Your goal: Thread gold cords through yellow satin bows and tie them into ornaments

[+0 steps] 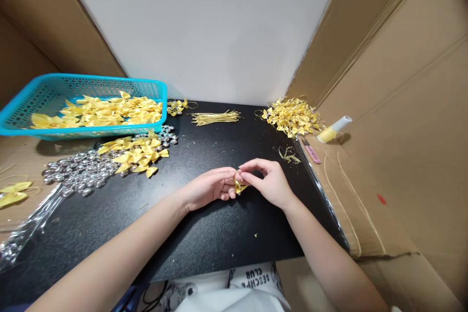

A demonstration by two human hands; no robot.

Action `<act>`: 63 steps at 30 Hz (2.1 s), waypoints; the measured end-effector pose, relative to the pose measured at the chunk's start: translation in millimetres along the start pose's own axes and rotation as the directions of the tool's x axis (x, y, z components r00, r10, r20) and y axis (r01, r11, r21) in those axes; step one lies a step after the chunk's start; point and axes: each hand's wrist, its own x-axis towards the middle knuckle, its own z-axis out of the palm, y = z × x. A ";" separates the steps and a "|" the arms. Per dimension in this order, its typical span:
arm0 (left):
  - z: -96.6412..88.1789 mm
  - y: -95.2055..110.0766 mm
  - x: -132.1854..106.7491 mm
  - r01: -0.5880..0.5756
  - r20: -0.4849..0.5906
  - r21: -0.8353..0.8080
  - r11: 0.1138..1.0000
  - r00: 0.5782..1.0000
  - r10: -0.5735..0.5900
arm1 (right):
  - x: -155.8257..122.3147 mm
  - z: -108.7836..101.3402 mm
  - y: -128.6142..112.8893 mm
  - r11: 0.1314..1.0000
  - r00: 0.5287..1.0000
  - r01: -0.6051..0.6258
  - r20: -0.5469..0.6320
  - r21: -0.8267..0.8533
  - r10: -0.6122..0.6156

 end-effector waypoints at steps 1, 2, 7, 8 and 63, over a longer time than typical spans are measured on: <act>-0.1 0.0 0.1 -0.001 -0.001 0.003 1.000 1.000 0.001 | -0.1 -1.2 -1.3 0.999 1.000 0.005 -0.003 -0.037 -0.005; -0.2 -0.1 0.2 -0.002 -0.002 0.007 1.000 1.000 0.002 | -0.1 -2.4 -2.3 0.997 1.000 0.017 -0.005 -0.075 -0.018; 0.4 -0.9 -1.1 0.001 0.009 0.037 0.999 1.000 -0.001 | 1.5 -6.1 -1.3 0.933 0.968 0.248 0.029 -0.262 -0.249; 0.5 -1.1 -1.3 0.002 0.012 0.042 0.999 1.000 -0.003 | 1.9 -6.1 -0.4 0.909 0.955 0.290 0.032 -0.299 -0.294; -3.0 4.0 -3.8 -0.042 0.002 0.010 0.999 0.999 0.042 | -3.2 9.1 0.6 0.948 0.965 0.262 0.067 -0.178 -0.254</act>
